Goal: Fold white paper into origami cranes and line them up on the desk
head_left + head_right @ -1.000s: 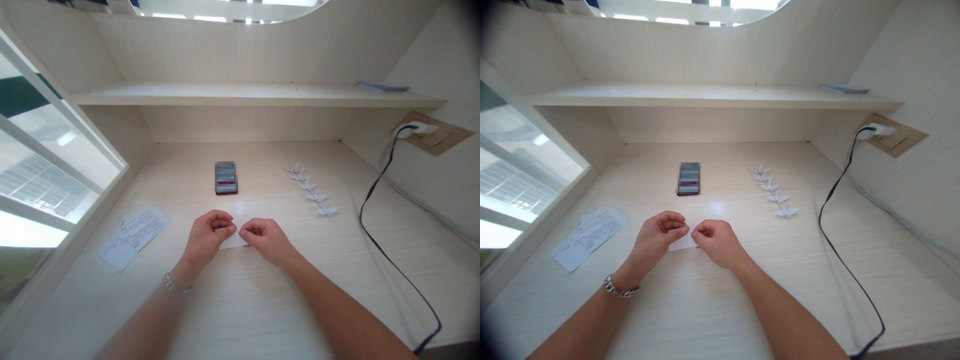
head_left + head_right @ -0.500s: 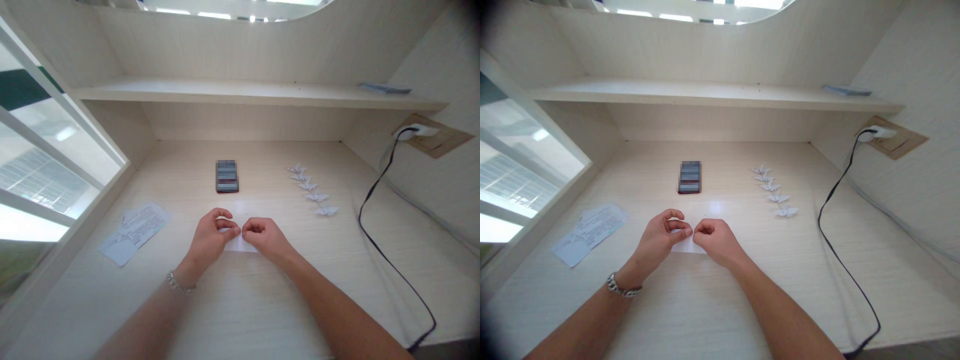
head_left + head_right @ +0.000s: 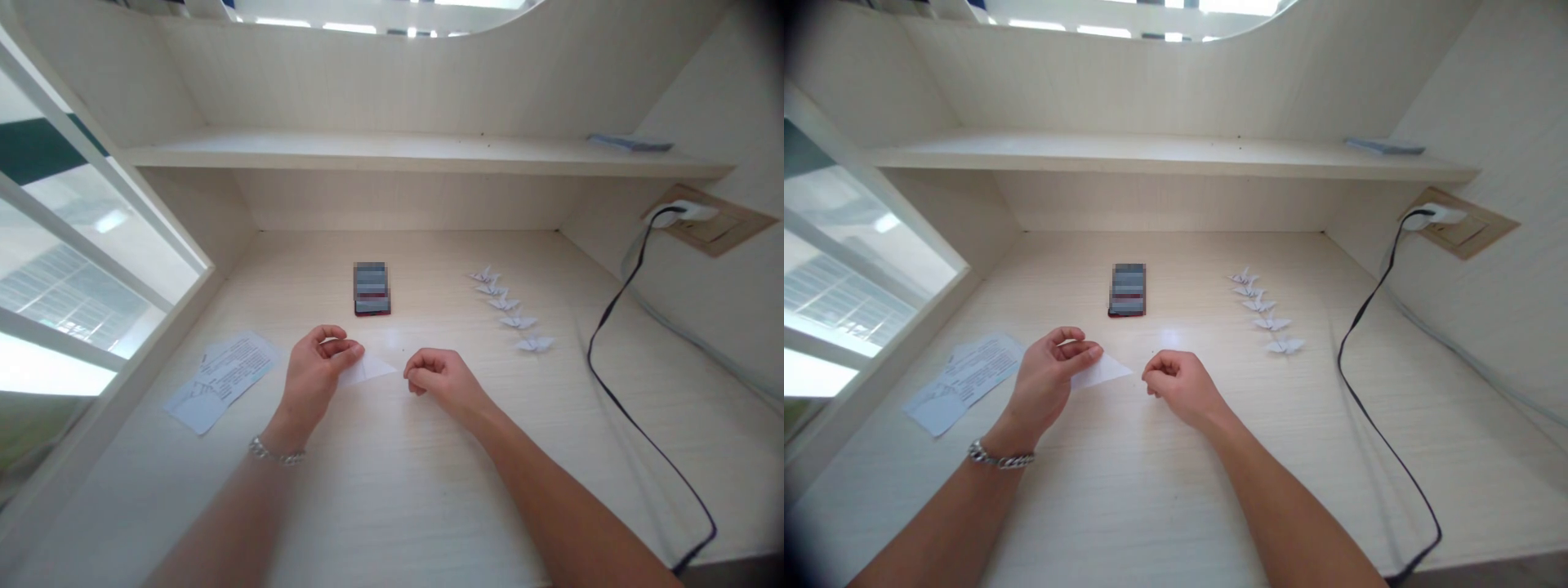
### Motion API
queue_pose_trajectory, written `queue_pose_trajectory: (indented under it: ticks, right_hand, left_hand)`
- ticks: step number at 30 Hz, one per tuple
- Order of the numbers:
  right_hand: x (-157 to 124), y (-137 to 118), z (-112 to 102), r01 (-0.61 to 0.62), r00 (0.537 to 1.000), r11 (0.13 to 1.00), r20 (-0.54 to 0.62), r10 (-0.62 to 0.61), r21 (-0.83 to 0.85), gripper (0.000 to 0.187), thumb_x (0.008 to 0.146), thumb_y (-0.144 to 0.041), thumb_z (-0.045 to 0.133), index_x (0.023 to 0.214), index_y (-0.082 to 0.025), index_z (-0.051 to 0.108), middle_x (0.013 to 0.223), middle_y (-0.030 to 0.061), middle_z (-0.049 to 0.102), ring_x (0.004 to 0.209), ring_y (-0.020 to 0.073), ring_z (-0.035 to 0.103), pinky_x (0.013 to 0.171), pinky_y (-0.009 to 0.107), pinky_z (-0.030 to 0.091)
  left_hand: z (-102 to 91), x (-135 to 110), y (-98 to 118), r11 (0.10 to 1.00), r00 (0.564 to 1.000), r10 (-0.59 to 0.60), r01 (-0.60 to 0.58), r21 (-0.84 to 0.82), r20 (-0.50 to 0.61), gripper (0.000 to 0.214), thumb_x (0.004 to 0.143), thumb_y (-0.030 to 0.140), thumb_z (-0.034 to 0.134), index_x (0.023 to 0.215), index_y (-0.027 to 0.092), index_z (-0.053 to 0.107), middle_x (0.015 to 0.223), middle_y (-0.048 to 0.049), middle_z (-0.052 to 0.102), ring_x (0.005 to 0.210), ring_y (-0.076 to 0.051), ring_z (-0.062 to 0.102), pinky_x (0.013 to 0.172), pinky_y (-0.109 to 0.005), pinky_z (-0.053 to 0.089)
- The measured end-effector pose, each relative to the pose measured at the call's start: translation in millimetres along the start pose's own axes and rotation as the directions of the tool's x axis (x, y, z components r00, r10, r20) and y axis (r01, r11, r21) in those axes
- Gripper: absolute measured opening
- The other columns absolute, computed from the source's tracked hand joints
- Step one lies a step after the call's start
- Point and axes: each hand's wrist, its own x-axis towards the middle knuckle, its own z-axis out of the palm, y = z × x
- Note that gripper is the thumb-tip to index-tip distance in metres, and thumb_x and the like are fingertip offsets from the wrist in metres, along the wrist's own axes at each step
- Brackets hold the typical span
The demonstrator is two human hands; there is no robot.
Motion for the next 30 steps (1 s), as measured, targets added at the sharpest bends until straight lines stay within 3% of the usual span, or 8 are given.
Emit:
queue_pose_trajectory:
  ticks: [7,13,18,25,30]
  right_hand:
    - [-2,-4,3,0.009,1.0,0.998,-0.002,-0.009,0.055,0.014,0.073,-0.025,0.052,0.07,-0.015,0.061,0.058,0.0008,0.058,0.053,0.0111,0.05,0.054,0.024,0.04]
    - [-4,1,6,0.05,0.998,0.994,0.038,-0.046,-0.101,0.013,0.074,-0.026,0.053,0.071,-0.016,0.06,0.063,0.0005,0.058,0.058,0.0109,0.049,0.054,0.023,0.038]
    - [-3,3,1,0.072,0.997,0.972,0.033,-0.067,-0.223,0.014,0.076,-0.026,0.051,0.07,-0.016,0.06,0.061,-0.0006,0.056,0.055,0.0101,0.046,0.051,0.022,0.034]
    - [-5,-3,5,0.122,0.992,0.962,0.051,-0.113,-0.244,0.015,0.076,-0.025,0.051,0.074,-0.016,0.062,0.066,0.0001,0.058,0.059,0.0107,0.049,0.055,0.022,0.037]
    - [-5,-4,10,0.118,0.993,0.956,0.04,-0.112,-0.267,0.009,0.07,-0.017,0.051,0.063,-0.016,0.058,0.057,-0.0031,0.051,0.055,0.0092,0.044,0.05,0.021,0.032]
  left_hand:
    - [5.1,-3,-6,1.0,0.997,0.03,-0.03,0.003,0.073,0.033,0.057,0.02,0.073,0.08,0.016,0.049,0.071,-0.0007,0.064,0.063,-0.011,0.058,0.057,-0.021,0.043]
    - [6.0,-3,-9,0.996,0.994,0.055,-0.061,0.064,0.095,0.029,0.059,0.021,0.073,0.079,0.016,0.052,0.07,-0.0004,0.064,0.065,-0.011,0.058,0.06,-0.021,0.043]
    - [5.5,-5,-6,0.985,0.983,-0.027,-0.005,0.175,0.182,0.03,0.062,0.023,0.071,0.087,0.016,0.058,0.071,-0.0025,0.065,0.064,-0.011,0.059,0.057,-0.019,0.042]
    - [13.8,-10,-10,0.96,0.977,-0.001,-0.058,0.274,0.212,0.02,0.06,0.021,0.071,0.073,0.014,0.058,0.069,-0.0018,0.064,0.064,-0.011,0.058,0.06,-0.02,0.044]
    - [19.0,-14,-16,0.957,0.974,-0.018,-0.049,0.284,0.228,0.019,0.06,0.02,0.07,0.073,0.014,0.058,0.07,-0.0024,0.064,0.064,-0.012,0.059,0.061,-0.021,0.044]
